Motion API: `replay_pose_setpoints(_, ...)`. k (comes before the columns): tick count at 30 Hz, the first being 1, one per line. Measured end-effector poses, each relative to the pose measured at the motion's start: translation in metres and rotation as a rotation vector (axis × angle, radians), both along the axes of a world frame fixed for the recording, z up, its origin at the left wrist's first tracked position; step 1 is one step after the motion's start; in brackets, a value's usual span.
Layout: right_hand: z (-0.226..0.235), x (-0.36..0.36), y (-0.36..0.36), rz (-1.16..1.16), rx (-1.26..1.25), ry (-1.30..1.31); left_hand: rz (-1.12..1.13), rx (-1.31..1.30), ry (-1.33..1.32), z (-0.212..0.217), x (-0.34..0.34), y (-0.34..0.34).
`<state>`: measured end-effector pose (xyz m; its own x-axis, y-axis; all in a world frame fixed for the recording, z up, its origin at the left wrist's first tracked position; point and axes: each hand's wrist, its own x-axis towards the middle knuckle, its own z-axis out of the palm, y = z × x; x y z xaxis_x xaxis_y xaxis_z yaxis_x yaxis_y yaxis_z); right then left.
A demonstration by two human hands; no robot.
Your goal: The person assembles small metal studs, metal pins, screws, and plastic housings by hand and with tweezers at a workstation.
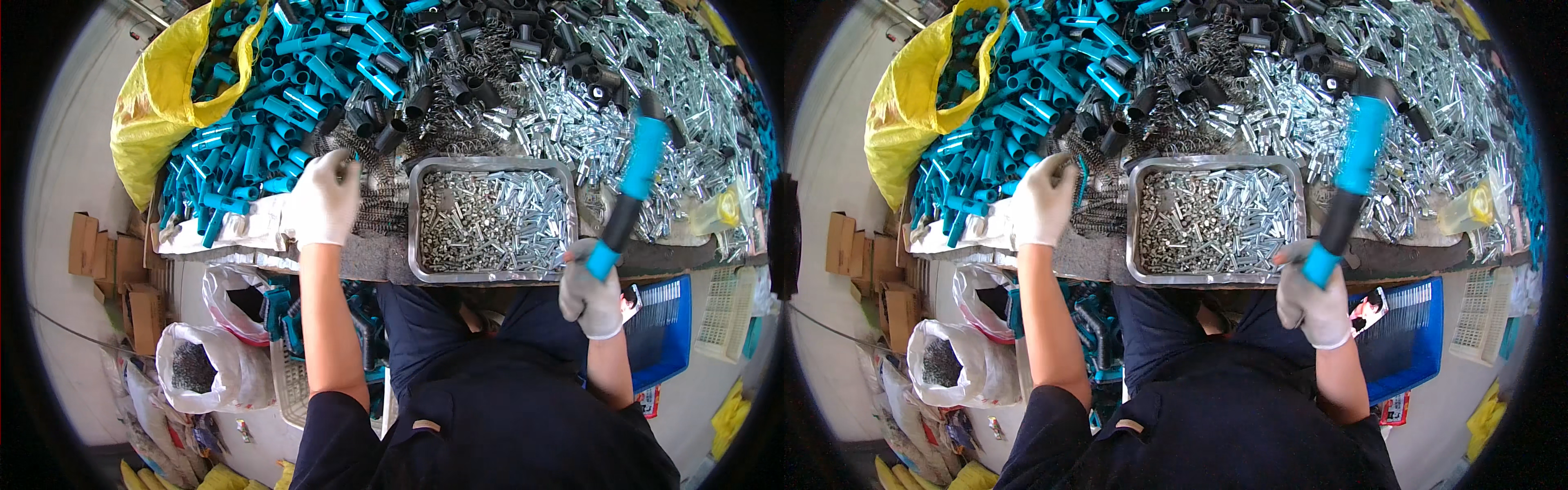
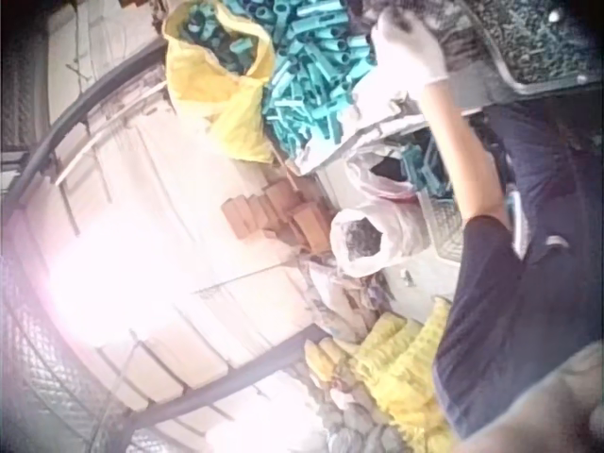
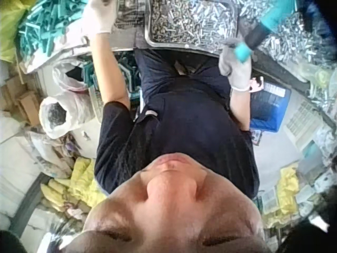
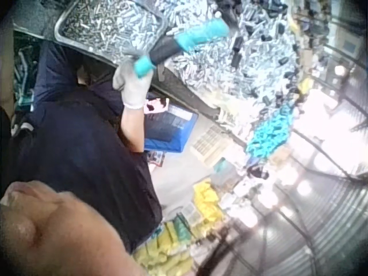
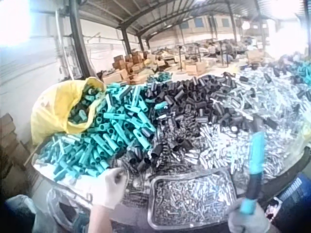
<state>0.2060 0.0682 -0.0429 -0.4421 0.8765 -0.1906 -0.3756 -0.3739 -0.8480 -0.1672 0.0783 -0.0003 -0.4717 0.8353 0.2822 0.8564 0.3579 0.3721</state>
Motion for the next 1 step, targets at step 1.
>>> replay_pose_setpoints(1, -0.0031, 0.0004, 0.0010, -0.042, -0.068, 0.190, 0.021, -0.055, 0.018, -0.0016, -0.0140, 0.0017)
